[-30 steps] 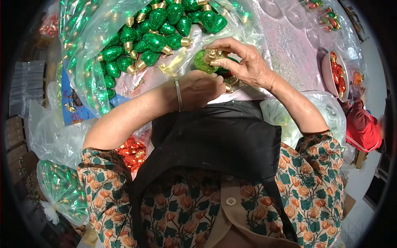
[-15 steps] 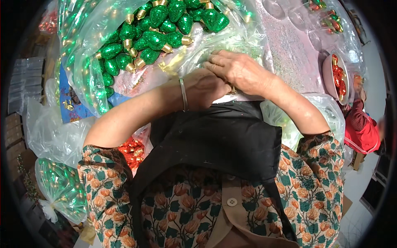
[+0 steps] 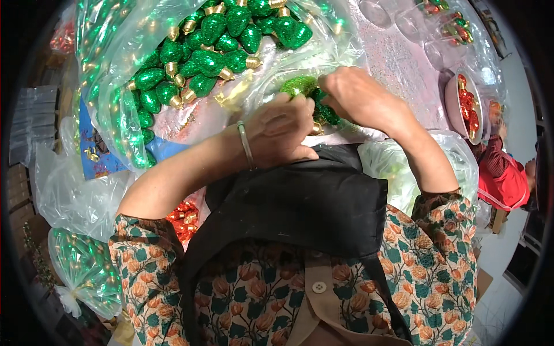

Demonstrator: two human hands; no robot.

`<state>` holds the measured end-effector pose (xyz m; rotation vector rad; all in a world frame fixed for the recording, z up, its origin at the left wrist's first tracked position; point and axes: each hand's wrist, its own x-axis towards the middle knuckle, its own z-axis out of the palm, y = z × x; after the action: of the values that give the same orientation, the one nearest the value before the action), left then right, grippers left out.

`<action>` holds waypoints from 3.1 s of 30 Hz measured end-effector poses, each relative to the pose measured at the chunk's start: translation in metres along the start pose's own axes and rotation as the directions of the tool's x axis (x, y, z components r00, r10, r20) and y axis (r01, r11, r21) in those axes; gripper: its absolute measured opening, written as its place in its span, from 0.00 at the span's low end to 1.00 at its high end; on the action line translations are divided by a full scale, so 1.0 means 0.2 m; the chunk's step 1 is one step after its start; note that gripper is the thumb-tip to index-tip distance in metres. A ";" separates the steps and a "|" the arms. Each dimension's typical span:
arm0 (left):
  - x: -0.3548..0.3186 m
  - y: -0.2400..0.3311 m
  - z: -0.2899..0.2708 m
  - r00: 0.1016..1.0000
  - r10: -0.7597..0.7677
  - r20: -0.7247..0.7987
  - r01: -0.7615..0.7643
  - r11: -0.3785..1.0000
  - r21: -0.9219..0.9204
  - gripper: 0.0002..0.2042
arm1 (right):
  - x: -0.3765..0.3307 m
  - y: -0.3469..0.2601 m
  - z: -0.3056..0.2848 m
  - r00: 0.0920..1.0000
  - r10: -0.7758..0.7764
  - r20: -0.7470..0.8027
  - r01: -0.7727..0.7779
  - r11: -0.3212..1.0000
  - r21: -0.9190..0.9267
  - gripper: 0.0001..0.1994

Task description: The recorder is assembling and packaging small green and red plastic decorative ornaments at a workstation.

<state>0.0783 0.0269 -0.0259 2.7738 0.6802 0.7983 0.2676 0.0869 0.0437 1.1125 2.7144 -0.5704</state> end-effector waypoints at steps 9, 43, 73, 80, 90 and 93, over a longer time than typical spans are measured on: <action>0.05 -0.04 -0.04 0.821 -0.197 0.536 0.203 0.978 0.049 0.26 | 0.10 0.04 0.23 0.940 -0.019 0.340 0.022 1.000 -0.005 0.09; 0.16 -0.25 0.00 0.756 -0.216 0.618 0.188 0.976 0.112 0.31 | -1.64 0.68 1.31 0.563 0.754 0.338 -0.139 -0.317 0.938 0.25; -2.59 0.42 0.71 -0.583 -0.810 -0.069 0.455 -0.255 -0.853 0.08 | 0.75 0.62 0.23 0.906 0.226 -0.358 -0.270 0.960 -0.075 0.36; -2.84 0.26 1.23 0.031 -0.967 0.252 0.869 0.151 0.472 0.13 | 0.84 0.32 0.37 0.985 0.083 -0.149 -0.081 0.997 0.018 0.38; -2.80 0.19 1.10 0.036 -0.988 0.147 0.955 -0.009 -0.297 0.16 | 0.08 0.01 0.08 0.762 0.458 -0.458 0.091 0.624 0.776 0.24; -2.71 0.24 1.07 -0.214 -0.968 0.132 0.913 -0.246 -0.326 0.19 | 0.05 -0.06 0.07 0.726 0.438 -0.530 -0.018 0.783 0.622 0.24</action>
<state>-0.1962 -0.2802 -0.4407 0.8956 2.1045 0.5432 0.2514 0.0794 0.0309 2.1620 2.9046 -1.2284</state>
